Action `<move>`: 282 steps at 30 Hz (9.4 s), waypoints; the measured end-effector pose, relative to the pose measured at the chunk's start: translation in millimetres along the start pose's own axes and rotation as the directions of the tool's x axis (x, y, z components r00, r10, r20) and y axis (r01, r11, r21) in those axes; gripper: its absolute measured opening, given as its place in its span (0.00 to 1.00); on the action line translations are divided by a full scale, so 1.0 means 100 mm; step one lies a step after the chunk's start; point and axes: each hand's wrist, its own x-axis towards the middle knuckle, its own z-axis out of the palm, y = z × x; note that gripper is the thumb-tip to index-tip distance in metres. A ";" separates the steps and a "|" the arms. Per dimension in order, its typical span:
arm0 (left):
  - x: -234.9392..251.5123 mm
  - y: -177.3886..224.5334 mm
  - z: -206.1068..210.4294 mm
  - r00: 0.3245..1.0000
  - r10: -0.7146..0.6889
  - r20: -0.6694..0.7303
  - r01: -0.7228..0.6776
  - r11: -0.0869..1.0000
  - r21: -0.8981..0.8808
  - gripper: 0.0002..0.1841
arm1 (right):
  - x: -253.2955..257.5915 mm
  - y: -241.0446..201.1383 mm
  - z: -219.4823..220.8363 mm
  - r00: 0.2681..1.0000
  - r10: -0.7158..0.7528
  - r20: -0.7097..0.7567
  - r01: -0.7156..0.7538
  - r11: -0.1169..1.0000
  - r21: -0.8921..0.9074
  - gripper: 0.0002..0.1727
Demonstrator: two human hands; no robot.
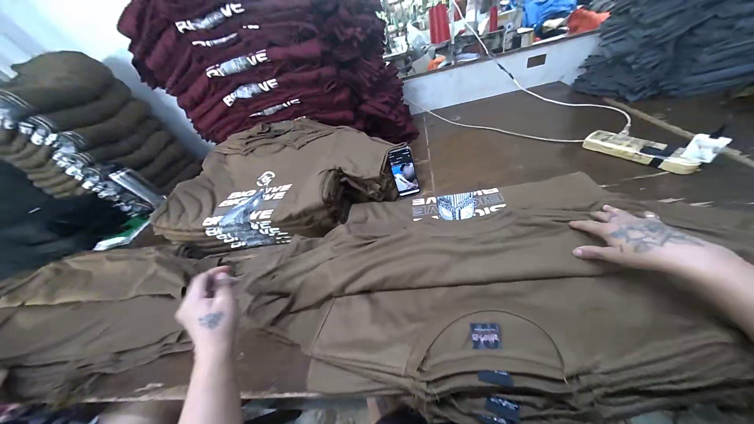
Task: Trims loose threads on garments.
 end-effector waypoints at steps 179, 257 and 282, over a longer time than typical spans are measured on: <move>-2.21 2.72 0.90 0.302 0.918 0.258 -0.642 0.396 -0.656 0.18 | -1.52 -0.88 1.26 0.307 -0.168 -0.937 0.763 0.632 0.137 0.05; -1.69 1.70 0.42 0.719 0.289 0.632 -0.090 0.941 -0.327 0.24 | -0.94 -2.38 1.44 0.306 -0.342 -0.889 0.949 0.183 0.257 0.25; -2.00 1.50 0.55 0.924 0.197 0.329 0.204 0.474 -0.856 0.03 | -0.93 -2.37 1.17 0.592 -0.347 -0.728 0.802 0.349 0.485 0.19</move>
